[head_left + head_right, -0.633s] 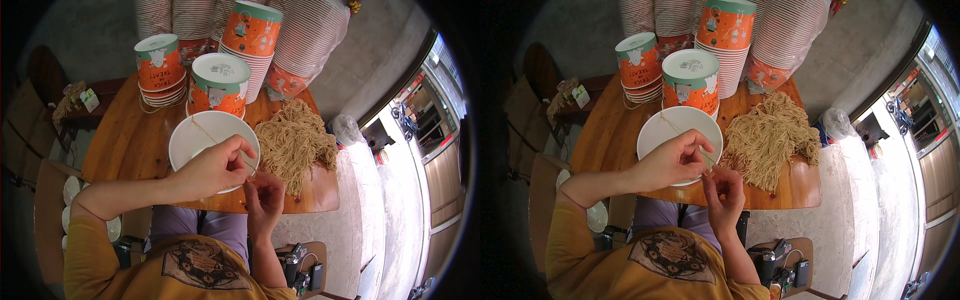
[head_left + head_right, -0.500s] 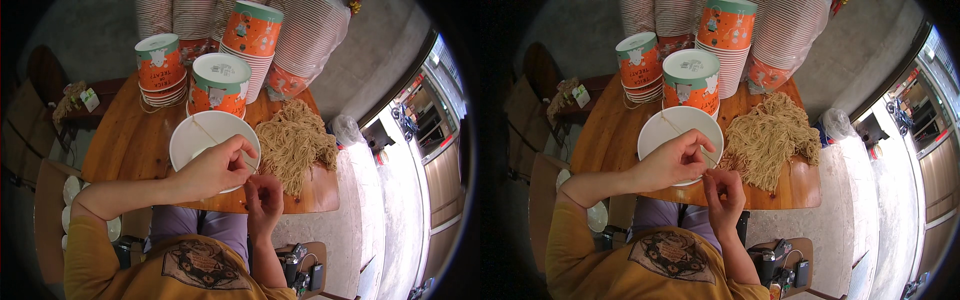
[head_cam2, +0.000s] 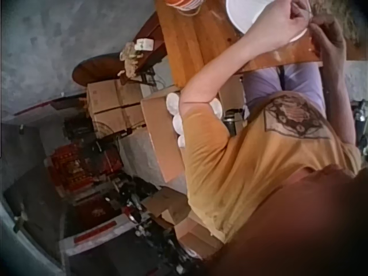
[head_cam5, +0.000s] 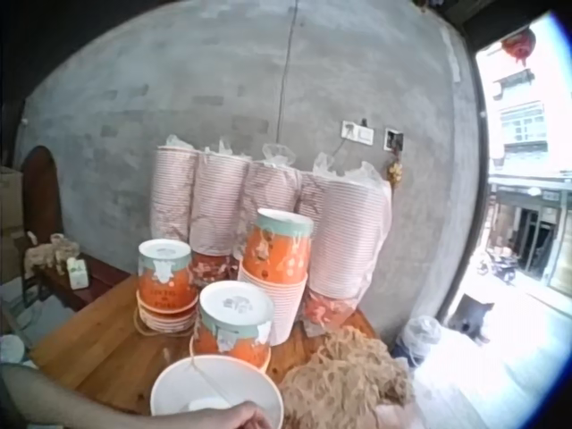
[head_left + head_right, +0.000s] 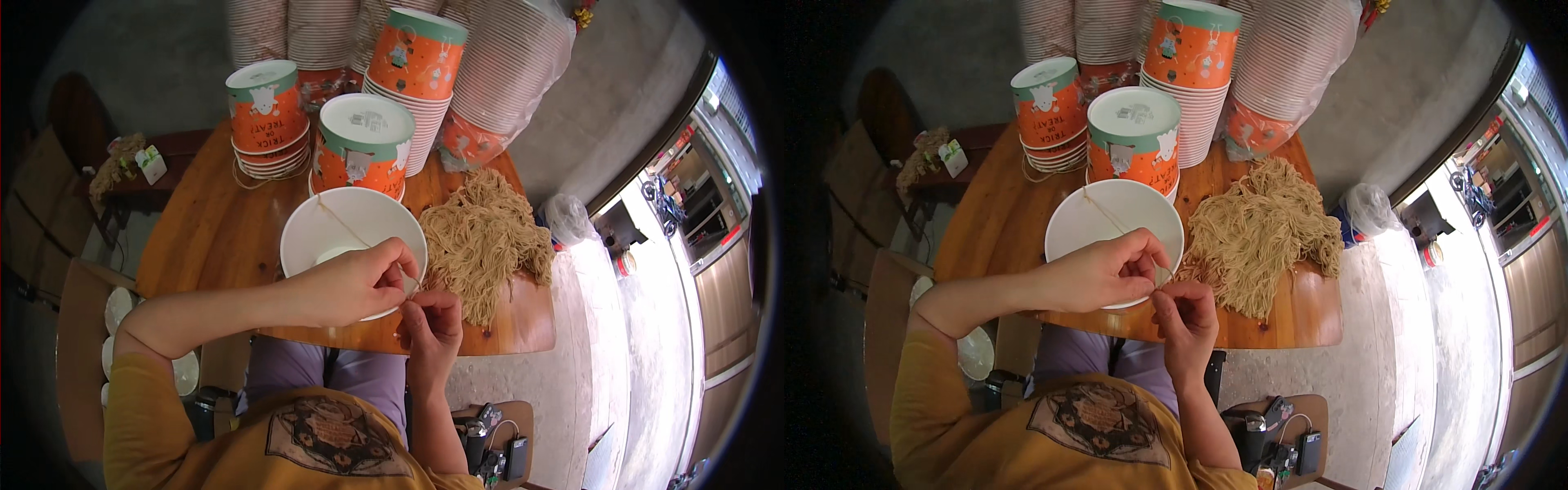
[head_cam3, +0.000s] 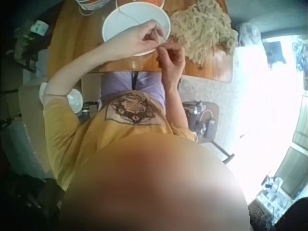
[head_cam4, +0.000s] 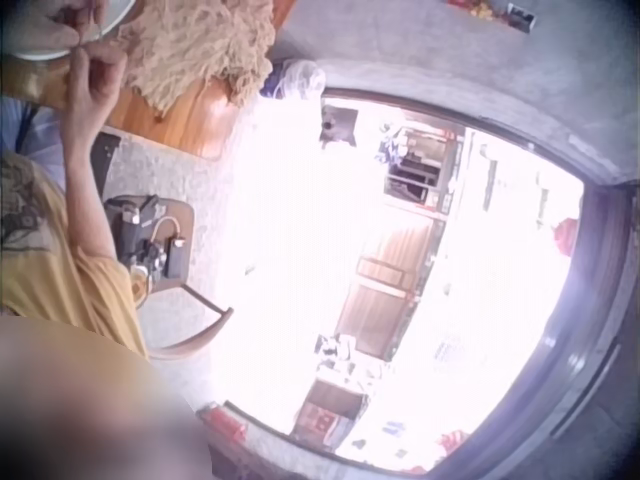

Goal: Tying thin brown strings around the rim of paper bowls for packaging.

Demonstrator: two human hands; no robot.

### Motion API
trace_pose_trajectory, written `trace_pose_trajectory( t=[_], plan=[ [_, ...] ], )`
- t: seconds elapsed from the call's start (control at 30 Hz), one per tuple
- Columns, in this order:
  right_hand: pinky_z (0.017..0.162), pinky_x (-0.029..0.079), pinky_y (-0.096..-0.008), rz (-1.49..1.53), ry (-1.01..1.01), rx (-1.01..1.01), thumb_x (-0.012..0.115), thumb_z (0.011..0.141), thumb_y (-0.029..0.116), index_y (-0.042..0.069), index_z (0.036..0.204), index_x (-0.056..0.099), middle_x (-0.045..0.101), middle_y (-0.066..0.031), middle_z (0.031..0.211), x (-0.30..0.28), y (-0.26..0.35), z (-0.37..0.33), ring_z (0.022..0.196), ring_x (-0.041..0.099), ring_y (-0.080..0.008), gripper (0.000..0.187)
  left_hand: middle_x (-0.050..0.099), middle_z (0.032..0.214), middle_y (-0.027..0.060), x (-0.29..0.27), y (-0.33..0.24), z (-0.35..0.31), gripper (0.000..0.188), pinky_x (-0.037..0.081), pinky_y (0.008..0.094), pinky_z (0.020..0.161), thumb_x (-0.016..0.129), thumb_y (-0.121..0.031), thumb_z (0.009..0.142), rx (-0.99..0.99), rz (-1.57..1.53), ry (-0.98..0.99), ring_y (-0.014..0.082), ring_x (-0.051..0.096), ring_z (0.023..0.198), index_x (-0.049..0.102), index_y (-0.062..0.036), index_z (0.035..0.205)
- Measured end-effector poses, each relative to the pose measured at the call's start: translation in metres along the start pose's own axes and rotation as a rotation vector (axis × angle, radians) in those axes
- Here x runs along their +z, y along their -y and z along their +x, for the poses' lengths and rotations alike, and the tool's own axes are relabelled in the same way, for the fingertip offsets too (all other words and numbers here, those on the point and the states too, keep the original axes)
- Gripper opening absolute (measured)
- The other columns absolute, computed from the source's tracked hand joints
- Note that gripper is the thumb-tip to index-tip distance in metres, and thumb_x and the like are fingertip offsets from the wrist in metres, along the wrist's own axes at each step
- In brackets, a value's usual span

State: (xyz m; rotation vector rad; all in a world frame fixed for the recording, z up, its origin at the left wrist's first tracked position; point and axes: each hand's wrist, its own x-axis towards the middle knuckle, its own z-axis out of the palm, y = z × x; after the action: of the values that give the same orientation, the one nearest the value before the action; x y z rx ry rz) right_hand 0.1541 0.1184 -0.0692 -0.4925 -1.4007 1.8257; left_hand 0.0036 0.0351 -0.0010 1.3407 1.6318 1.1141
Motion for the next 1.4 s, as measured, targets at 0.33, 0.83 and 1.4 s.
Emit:
trace_pose_trajectory(
  t=[0.33, 0.83, 1.4],
  plan=[
    [0.046, 0.039, -0.0183, -0.038, -0.015, -0.077, 0.066, 0.091, 0.006, 0.006, 0.092, 0.054, 0.060, -0.0010, 0.078, -0.002, -0.005, 0.000, 0.054, 0.052, -0.0057, 0.012, 0.057, 0.097, 0.0119, 0.008, 0.003, -0.003, 0.013, 0.047, 0.0405, 0.082, 0.056, -0.006, 0.086, 0.288, 0.455, -0.148, 0.0317, 0.056, 0.096, 0.050, -0.0038, 0.098],
    [0.052, 0.039, -0.0183, 0.092, 0.028, 0.089, 0.066, 0.092, 0.011, 0.005, 0.099, 0.062, 0.060, 0.0017, 0.082, -0.005, 0.002, 0.000, 0.063, 0.051, -0.0041, 0.010, 0.064, 0.093, 0.0139, 0.005, 0.005, 0.004, 0.013, 0.051, 0.0378, 0.071, 0.056, -0.010, 0.093, 0.231, 0.193, -0.068, 0.0292, 0.065, 0.084, 0.052, -0.0027, 0.103],
    [0.044, 0.034, -0.0176, 0.102, -0.017, 0.071, 0.063, 0.093, 0.012, 0.006, 0.096, 0.061, 0.056, 0.0043, 0.072, 0.000, 0.002, 0.000, 0.051, 0.042, -0.0022, 0.007, 0.063, 0.086, 0.0081, -0.001, 0.002, 0.001, 0.014, 0.050, 0.0319, 0.070, 0.059, -0.012, 0.090, 0.110, 0.094, -0.015, 0.0188, 0.062, 0.077, 0.052, -0.0007, 0.096]
  ],
)
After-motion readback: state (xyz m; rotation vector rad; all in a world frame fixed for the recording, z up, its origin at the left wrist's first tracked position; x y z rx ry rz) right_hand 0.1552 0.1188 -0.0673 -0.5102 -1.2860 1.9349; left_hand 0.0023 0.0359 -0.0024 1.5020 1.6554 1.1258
